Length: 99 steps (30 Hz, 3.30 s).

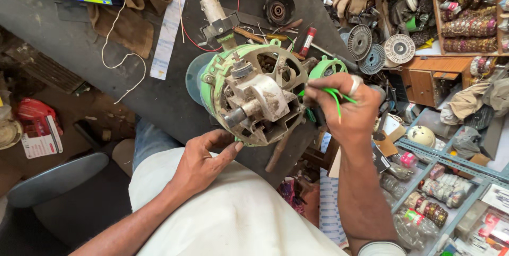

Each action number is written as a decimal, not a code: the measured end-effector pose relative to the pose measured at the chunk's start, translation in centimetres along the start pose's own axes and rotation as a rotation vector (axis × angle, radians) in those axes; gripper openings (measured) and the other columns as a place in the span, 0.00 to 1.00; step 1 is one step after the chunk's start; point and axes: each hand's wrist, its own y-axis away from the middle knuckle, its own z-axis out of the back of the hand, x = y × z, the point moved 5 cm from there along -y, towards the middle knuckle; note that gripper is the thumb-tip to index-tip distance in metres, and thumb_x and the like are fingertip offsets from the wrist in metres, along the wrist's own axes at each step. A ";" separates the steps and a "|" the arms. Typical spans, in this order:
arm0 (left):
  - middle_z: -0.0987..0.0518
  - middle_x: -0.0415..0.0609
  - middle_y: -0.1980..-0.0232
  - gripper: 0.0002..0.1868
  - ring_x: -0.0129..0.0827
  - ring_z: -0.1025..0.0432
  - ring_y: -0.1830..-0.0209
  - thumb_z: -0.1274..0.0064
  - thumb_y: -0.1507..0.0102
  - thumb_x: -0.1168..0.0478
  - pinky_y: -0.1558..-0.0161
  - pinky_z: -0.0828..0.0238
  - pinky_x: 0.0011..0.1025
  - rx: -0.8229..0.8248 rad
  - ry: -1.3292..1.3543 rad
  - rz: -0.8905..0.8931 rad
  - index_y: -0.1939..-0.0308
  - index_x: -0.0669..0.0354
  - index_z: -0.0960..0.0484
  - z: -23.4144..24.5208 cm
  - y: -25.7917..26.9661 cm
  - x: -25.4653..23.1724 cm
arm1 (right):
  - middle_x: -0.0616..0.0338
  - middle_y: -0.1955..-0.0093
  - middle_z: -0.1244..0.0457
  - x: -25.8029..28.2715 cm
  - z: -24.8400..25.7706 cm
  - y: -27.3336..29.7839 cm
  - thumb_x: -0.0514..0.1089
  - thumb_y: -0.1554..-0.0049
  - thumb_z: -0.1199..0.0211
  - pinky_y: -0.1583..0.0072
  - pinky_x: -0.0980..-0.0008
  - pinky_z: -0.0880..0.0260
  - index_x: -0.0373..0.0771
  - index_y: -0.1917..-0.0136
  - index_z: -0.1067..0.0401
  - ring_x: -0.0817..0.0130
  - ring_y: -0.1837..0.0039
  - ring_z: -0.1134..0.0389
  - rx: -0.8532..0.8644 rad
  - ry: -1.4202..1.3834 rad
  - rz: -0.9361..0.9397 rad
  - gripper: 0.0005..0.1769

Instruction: The person works on a disassembled electrical motor on a cluttered workbench. They use a hammer to tap the motor housing and a screwdriver to adjust internal components while handling wires and small parts.

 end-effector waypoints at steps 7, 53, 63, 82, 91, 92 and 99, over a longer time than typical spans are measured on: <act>0.14 0.45 0.67 0.16 0.21 0.25 0.68 0.42 0.37 0.56 0.64 0.27 0.25 -0.026 0.029 -0.077 0.54 0.67 0.15 -0.2 0.1 -0.4 | 0.56 0.57 0.29 -1.3 -0.6 -1.7 0.26 0.43 0.32 0.52 0.74 0.23 0.30 0.52 0.24 0.73 0.56 0.26 -0.061 -0.202 -0.047 0.06; 0.17 0.54 0.50 0.19 0.36 0.21 0.49 0.45 0.31 0.56 0.43 0.24 0.37 -0.011 0.238 -0.126 0.44 0.68 0.21 0.1 -1.2 4.5 | 0.46 0.49 0.29 -33.0 -3.5 22.0 0.37 0.48 0.30 0.44 0.60 0.27 0.35 0.47 0.22 0.51 0.46 0.26 -0.355 0.191 -0.310 0.14; 0.19 0.51 0.49 0.13 0.40 0.25 0.47 0.49 0.28 0.55 0.37 0.29 0.46 0.138 0.837 0.043 0.47 0.61 0.21 -1.1 -2.5 7.2 | 0.49 0.47 0.31 -32.0 -7.5 13.2 0.36 0.47 0.32 0.39 0.55 0.31 0.40 0.48 0.20 0.48 0.43 0.31 -0.335 0.386 -0.055 0.12; 0.21 0.46 0.53 0.08 0.41 0.27 0.45 0.45 0.32 0.55 0.39 0.33 0.51 0.447 0.730 0.317 0.56 0.53 0.24 0.9 -4.2 8.0 | 0.54 0.43 0.34 -27.6 -10.4 9.6 0.52 0.51 0.28 0.40 0.38 0.49 0.39 0.54 0.19 0.50 0.35 0.40 -0.345 0.787 -0.421 0.16; 0.21 0.47 0.48 0.11 0.39 0.27 0.44 0.46 0.31 0.54 0.41 0.32 0.47 0.673 0.593 0.530 0.50 0.54 0.24 1.8 -5.9 7.2 | 0.54 0.57 0.29 -7.4 -10.1 18.1 0.34 0.44 0.31 0.53 0.73 0.29 0.33 0.52 0.24 0.72 0.57 0.28 -0.745 0.003 -0.120 0.06; 0.21 0.47 0.47 0.12 0.38 0.27 0.44 0.47 0.31 0.54 0.41 0.32 0.47 0.692 0.587 0.555 0.48 0.54 0.24 1.9 -6.0 7.2 | 0.54 0.58 0.29 -5.8 -10.3 18.5 0.33 0.46 0.30 0.56 0.71 0.32 0.32 0.54 0.23 0.71 0.60 0.30 -0.746 0.038 -0.146 0.06; 0.21 0.44 0.47 0.12 0.34 0.27 0.44 0.48 0.30 0.55 0.42 0.32 0.44 0.786 0.569 0.590 0.46 0.55 0.23 1.6 -6.1 6.1 | 0.52 0.52 0.30 1.5 -11.7 16.4 0.32 0.45 0.32 0.48 0.63 0.24 0.34 0.50 0.24 0.60 0.51 0.26 -0.677 0.115 0.149 0.08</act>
